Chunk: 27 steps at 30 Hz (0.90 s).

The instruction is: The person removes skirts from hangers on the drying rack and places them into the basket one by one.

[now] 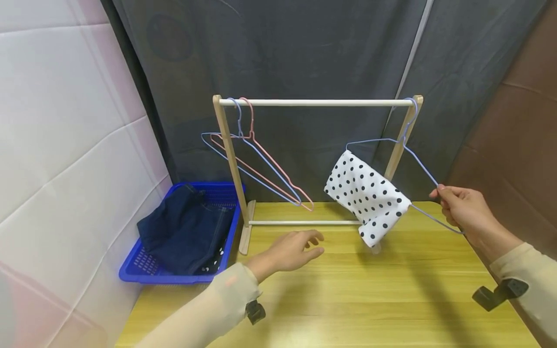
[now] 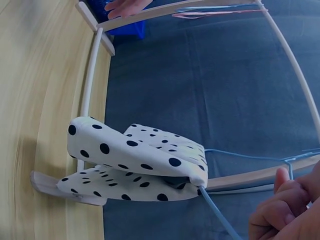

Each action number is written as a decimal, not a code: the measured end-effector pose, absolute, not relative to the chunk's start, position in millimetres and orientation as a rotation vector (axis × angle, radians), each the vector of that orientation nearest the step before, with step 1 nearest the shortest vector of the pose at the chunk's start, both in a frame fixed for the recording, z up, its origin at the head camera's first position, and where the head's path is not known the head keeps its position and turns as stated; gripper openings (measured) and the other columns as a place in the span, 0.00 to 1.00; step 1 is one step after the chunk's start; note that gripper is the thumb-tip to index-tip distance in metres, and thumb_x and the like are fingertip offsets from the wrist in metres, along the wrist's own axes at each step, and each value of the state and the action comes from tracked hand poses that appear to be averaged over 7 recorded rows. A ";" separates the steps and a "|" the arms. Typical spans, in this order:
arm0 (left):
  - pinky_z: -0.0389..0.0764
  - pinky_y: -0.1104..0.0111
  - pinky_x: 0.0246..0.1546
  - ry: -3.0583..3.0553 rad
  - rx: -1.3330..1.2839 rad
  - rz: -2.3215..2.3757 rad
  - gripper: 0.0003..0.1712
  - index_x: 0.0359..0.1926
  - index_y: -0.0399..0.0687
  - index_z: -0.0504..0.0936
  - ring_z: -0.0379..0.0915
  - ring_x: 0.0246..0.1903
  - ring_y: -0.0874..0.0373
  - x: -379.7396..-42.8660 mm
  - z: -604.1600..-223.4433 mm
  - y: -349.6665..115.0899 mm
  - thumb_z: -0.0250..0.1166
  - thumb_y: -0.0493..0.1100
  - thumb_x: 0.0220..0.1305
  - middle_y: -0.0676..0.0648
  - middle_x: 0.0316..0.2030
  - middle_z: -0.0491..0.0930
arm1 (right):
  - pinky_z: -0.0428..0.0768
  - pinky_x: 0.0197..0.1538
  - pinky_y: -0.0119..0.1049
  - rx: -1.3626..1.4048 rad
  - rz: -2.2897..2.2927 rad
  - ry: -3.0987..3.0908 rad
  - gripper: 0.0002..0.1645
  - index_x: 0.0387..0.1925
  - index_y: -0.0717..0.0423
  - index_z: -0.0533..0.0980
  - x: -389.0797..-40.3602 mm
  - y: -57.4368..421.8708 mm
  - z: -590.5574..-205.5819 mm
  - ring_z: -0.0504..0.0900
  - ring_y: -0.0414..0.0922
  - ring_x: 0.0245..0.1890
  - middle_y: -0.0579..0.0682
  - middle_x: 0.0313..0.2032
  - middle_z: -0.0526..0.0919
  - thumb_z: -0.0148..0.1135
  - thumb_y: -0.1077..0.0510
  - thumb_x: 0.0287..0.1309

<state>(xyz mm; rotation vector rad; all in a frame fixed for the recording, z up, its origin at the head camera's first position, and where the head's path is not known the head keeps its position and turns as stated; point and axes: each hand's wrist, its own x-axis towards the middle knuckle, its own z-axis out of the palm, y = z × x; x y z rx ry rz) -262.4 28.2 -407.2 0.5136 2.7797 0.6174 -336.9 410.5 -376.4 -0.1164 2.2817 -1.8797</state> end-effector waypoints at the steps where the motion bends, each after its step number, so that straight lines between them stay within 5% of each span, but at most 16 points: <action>1: 0.82 0.60 0.55 2.777 0.512 0.626 0.25 0.64 0.52 0.77 0.82 0.56 0.53 -263.0 -408.8 29.2 0.57 0.57 0.75 0.49 0.57 0.84 | 0.45 0.25 0.48 -0.115 -1.880 2.276 0.22 0.28 0.34 0.80 -337.1 410.6 -376.5 0.46 0.49 0.19 0.34 0.14 0.64 0.44 0.43 0.77; 27: 0.81 0.58 0.57 2.716 0.376 0.795 0.24 0.63 0.51 0.78 0.81 0.55 0.52 -264.5 -419.5 54.0 0.58 0.56 0.74 0.47 0.57 0.84 | 0.44 0.24 0.46 -0.107 -1.874 2.186 0.19 0.30 0.38 0.78 -335.8 411.3 -370.7 0.46 0.45 0.17 0.36 0.15 0.65 0.46 0.42 0.76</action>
